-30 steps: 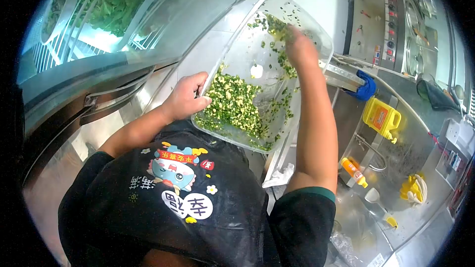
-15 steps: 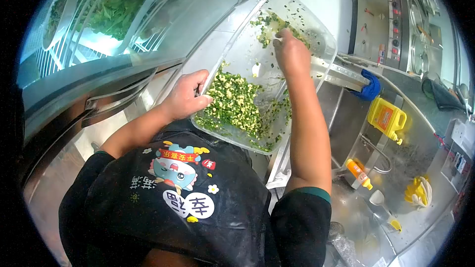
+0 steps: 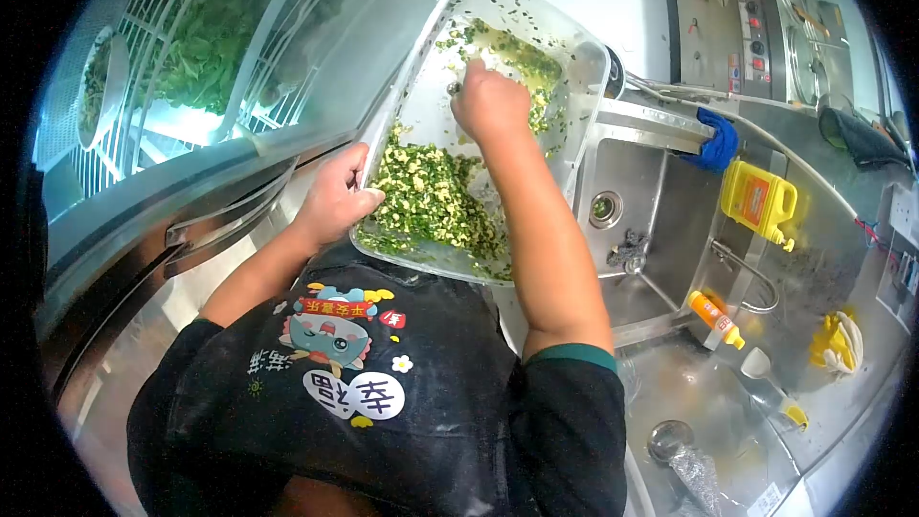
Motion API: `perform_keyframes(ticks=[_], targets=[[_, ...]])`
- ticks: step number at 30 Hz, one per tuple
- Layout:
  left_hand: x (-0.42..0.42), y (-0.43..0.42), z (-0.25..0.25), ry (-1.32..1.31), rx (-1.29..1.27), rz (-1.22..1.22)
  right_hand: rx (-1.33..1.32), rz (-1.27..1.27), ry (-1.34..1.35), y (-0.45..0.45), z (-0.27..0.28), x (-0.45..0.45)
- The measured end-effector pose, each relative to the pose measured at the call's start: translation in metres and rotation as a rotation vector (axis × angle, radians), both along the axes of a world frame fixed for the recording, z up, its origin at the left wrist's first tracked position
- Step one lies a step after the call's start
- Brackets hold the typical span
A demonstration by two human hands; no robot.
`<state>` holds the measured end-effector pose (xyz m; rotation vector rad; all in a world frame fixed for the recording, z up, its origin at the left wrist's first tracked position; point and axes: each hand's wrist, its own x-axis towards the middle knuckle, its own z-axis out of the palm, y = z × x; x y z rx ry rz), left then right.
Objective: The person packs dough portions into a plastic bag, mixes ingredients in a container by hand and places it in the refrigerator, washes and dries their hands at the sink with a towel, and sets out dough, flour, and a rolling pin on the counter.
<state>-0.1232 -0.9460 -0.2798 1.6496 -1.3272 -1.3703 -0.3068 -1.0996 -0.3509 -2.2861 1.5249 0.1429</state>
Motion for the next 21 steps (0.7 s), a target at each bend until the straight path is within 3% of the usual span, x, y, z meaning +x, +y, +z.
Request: perform_keyframes(ticks=[1,2,4,5,8,16,21], targets=[[0.002,0.001,-0.001,0.018,-0.005,0.001,0.142,-0.12,-0.123,-0.004,0.01,-0.004],[0.004,0.001,-0.003,0.031,-0.009,0.007,0.251,-0.178,-0.413,-0.011,0.006,-0.012],[0.006,0.002,-0.004,0.048,-0.02,0.027,0.767,-0.489,-0.884,-0.013,0.017,-0.028],[0.005,0.0,0.001,0.077,-0.002,0.047,0.917,-0.495,-1.096,-0.013,0.025,-0.034],[0.005,0.002,-0.003,0.053,-0.028,0.055,1.034,-0.549,-1.523,-0.002,0.022,-0.039],[0.009,0.0,-0.001,-0.002,-0.059,0.033,1.134,-0.511,-1.866,0.0,0.036,-0.03],[0.01,0.003,-0.006,-0.008,-0.06,0.067,0.971,-0.628,-1.735,0.002,0.033,-0.032]])
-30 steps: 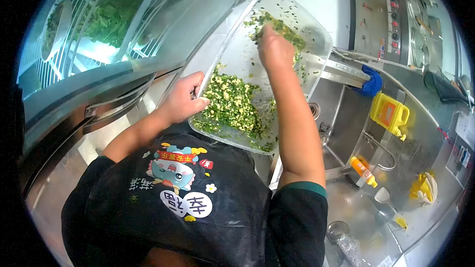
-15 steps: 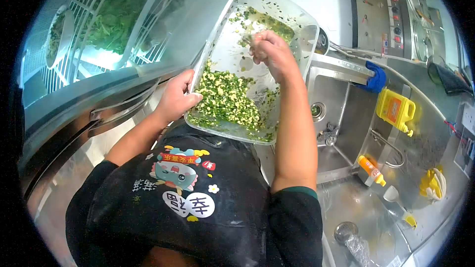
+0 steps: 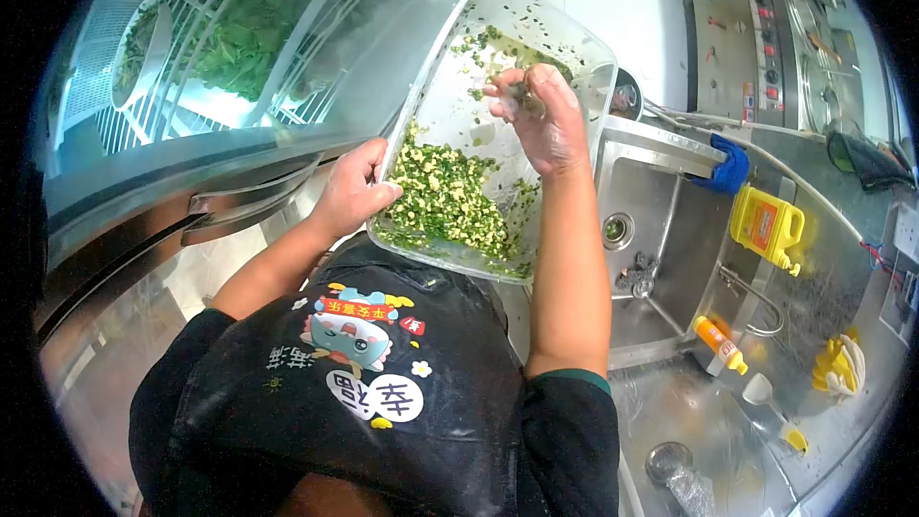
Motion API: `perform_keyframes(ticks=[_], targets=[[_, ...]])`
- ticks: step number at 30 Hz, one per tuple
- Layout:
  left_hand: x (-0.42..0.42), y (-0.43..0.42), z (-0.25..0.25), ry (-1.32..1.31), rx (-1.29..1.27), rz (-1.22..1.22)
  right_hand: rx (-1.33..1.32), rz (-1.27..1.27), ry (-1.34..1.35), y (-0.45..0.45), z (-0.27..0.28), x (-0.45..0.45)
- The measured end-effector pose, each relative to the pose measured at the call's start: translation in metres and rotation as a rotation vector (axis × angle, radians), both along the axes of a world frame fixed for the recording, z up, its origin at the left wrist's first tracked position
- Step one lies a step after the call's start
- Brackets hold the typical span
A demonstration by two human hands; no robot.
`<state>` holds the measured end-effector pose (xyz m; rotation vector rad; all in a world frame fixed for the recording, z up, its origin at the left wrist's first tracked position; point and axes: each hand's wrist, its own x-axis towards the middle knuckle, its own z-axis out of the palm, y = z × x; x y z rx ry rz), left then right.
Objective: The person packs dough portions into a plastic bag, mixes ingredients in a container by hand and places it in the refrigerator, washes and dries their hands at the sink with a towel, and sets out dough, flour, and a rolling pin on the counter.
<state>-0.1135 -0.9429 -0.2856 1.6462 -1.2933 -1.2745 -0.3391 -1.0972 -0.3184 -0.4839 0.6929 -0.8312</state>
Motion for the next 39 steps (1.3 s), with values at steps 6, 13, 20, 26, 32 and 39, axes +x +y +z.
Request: perform_keyframes(ticks=[6,13,20,26,32,39], targets=[[0.001,0.0,0.007,-0.052,-0.024,0.011,0.041,0.002,0.464,-0.014,-0.013,-0.01],[0.002,0.001,0.01,-0.059,-0.046,0.012,-0.448,0.135,1.306,-0.045,-0.057,-0.012],[-0.002,0.004,0.018,0.03,0.049,0.023,-0.706,0.173,1.54,-0.061,-0.083,0.001],[0.008,-0.002,0.034,-0.017,-0.016,-0.057,-0.743,0.356,1.614,-0.069,-0.063,0.012],[0.006,0.006,0.025,0.019,-0.068,0.009,-0.73,0.312,1.563,-0.068,-0.082,0.007],[0.004,0.008,0.032,-0.036,-0.019,0.013,-0.811,0.176,1.537,-0.077,-0.109,-0.013]])
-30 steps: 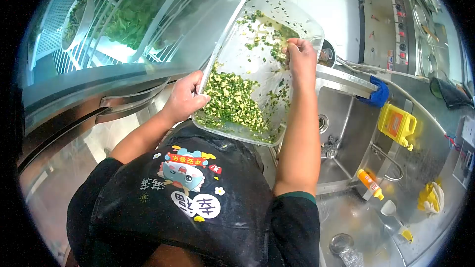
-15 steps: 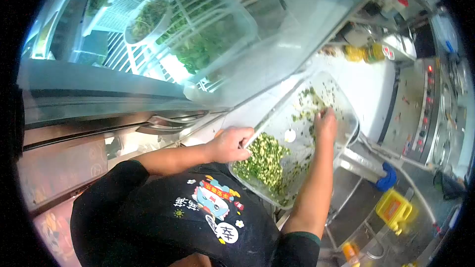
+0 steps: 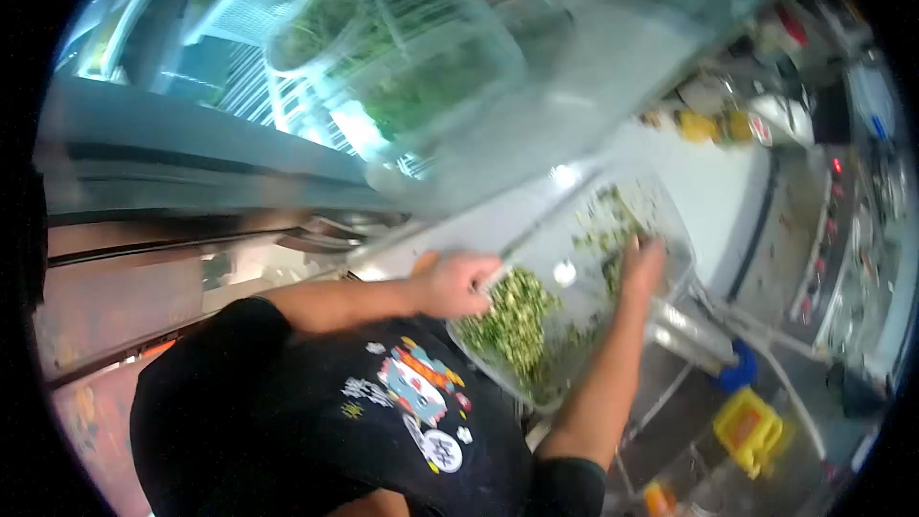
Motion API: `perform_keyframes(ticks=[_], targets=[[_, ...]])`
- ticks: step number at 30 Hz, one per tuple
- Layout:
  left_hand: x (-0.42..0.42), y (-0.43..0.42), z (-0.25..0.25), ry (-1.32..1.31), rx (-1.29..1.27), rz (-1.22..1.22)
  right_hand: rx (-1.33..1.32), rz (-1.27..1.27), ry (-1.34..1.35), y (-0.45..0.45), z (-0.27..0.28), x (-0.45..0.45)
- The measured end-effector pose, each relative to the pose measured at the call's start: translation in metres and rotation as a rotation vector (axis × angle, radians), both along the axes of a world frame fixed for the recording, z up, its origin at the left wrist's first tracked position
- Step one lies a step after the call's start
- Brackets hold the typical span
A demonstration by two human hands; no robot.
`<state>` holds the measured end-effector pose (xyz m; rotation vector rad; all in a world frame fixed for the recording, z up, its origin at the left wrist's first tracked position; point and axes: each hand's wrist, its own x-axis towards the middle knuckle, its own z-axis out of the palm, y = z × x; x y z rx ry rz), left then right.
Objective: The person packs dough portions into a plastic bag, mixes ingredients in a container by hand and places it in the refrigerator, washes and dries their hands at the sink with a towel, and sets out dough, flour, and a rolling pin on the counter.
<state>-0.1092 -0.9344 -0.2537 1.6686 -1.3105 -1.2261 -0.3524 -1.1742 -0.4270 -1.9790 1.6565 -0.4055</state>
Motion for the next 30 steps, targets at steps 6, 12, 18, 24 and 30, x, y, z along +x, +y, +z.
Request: perform_keyframes(ticks=[6,12,18,24,30], targets=[[0.004,-0.007,0.005,0.003,0.033,-0.046,0.116,-0.131,0.159,-0.001,0.055,0.009],[0.003,-0.006,0.003,0.048,0.01,-0.008,0.173,-0.087,0.448,0.009,0.064,0.02],[0.003,-0.007,0.006,0.077,0.027,-0.002,0.23,-0.041,0.481,0.012,0.056,0.022],[0.002,-0.009,0.005,0.1,0.012,0.024,0.274,0.025,0.418,0.009,0.035,0.02],[-0.005,-0.005,0.005,0.049,0.034,0.056,0.929,-0.296,-0.845,0.006,0.094,0.008]])
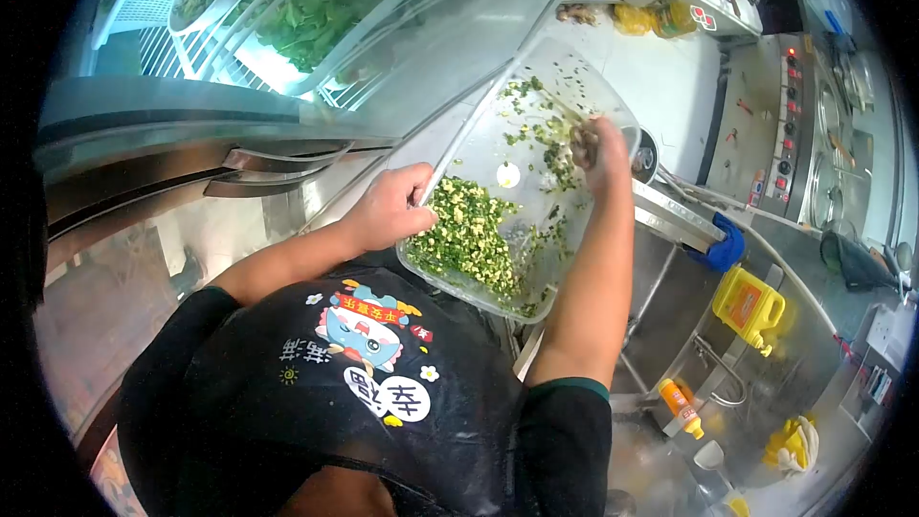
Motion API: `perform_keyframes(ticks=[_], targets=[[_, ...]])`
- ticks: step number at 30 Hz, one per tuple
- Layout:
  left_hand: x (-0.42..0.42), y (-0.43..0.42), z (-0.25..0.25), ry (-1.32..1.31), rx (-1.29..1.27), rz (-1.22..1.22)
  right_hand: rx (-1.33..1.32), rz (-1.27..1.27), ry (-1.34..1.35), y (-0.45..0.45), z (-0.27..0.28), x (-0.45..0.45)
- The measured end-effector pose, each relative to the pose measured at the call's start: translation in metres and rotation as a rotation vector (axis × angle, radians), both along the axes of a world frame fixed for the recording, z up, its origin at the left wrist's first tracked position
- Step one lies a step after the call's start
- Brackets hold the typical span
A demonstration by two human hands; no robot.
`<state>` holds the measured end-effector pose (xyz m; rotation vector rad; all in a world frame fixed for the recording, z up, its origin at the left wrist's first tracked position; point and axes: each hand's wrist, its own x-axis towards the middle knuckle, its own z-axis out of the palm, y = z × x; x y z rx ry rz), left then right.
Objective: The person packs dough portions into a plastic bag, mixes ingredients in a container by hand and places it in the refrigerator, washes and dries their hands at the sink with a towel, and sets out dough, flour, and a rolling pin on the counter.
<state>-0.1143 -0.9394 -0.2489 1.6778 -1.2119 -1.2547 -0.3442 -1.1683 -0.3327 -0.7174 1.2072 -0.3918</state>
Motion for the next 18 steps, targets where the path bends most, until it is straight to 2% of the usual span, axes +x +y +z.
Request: perform_keyframes(ticks=[2,3,6,10,11,13,14,15,16,18], targets=[[-0.006,0.001,0.001,-0.034,0.025,0.031,0.016,-0.143,-0.349,0.007,0.019,-0.013],[-0.01,0.001,0.003,-0.05,0.036,0.046,0.016,-0.073,-0.583,0.007,0.011,-0.029],[-0.018,0.002,0.011,-0.08,0.06,0.058,0.005,-0.101,-0.73,0.023,0.037,-0.033],[-0.017,0.004,0.006,-0.132,0.043,0.075,0.09,-0.339,-0.755,0.043,0.056,-0.024],[-0.014,0.006,0.005,-0.223,0.0,0.041,0.11,-0.352,-0.905,0.041,0.045,-0.025],[-0.021,0.007,0.015,0.006,-0.015,0.156,0.119,-0.463,-0.761,0.042,0.037,-0.032],[-0.012,0.007,0.015,-0.191,0.081,0.039,0.081,-0.491,-0.687,0.046,0.042,-0.038],[-0.017,0.007,0.02,-0.099,0.014,0.124,0.067,-0.469,-0.667,0.052,0.052,-0.049],[-0.018,0.005,0.025,0.022,0.021,0.113,0.068,-0.468,-0.714,0.06,0.053,-0.063],[-0.015,0.0,0.024,0.147,0.011,0.171,-0.039,-0.551,-0.641,0.083,0.072,-0.094]])
